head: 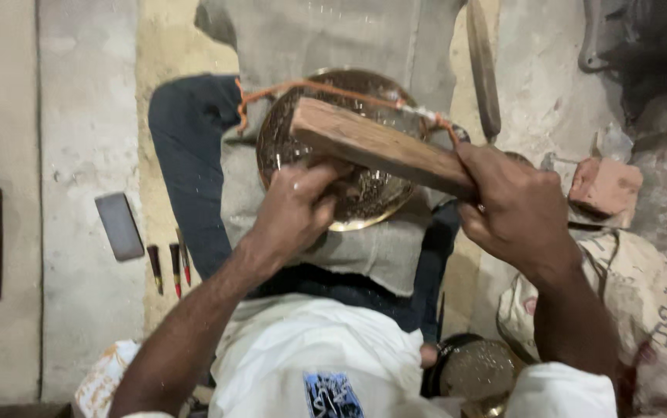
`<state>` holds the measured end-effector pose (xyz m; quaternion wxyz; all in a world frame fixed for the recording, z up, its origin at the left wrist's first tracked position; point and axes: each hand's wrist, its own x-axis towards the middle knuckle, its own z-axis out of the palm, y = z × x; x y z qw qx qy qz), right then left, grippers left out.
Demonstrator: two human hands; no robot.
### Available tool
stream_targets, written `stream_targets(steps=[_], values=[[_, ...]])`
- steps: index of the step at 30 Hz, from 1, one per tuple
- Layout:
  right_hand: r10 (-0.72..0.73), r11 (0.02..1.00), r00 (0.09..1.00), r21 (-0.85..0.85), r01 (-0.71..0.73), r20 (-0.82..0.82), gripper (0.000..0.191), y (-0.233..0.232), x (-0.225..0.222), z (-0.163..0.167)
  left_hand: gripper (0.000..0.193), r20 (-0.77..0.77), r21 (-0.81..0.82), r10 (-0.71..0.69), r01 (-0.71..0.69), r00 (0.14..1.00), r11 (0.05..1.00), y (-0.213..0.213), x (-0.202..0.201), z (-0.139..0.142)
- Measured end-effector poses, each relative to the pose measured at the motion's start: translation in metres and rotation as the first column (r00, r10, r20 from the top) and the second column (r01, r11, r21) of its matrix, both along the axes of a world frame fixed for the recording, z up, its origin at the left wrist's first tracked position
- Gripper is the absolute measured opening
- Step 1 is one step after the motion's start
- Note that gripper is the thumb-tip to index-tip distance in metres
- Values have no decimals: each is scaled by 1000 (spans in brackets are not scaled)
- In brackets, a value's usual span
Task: The person sits on the floor with an ornate brass plate resting on a cloth cushion on their lap. They hold a small punch against the plate's embossed pattern with one hand and repeatedly strike the punch with a wooden mallet in the other hand, working across the decorative surface to shape the metal relief.
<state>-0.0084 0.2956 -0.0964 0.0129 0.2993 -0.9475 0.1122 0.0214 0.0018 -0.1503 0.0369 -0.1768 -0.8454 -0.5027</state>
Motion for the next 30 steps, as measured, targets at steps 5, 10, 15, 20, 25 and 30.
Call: stream_targets(steps=[5, 10, 15, 20, 25, 30], values=[[-90, 985, 986, -137, 109, 138, 50, 8, -15, -35, 60, 78, 68, -28, 22, 997, 997, 7, -15, -17], [-74, 934, 970, -326, 149, 233, 54, 0, -21, -46, 50, 187, -44, 2, 6, 982, 999, -1, -18, -20], [-90, 953, 977, -268, 141, 194, 59, -8, -23, -53, 53, 16, 40, -15, 14, 1000, 999, -12, -21, -29], [-32, 960, 987, -269, 75, 160, 59, -16, -20, -53, 40, 13, 29, -2, 2, 1000, 1000, -17, -20, -39], [-71, 914, 956, -365, 177, 286, 56, -24, -18, -58, 46, 90, -3, -4, 5, 996, 1000, -23, -19, -40], [-36, 845, 960, -504, 178, 279, 50, -22, -18, -70, 54, 125, 0, -22, 22, 992, 1000, -27, -20, -32]])
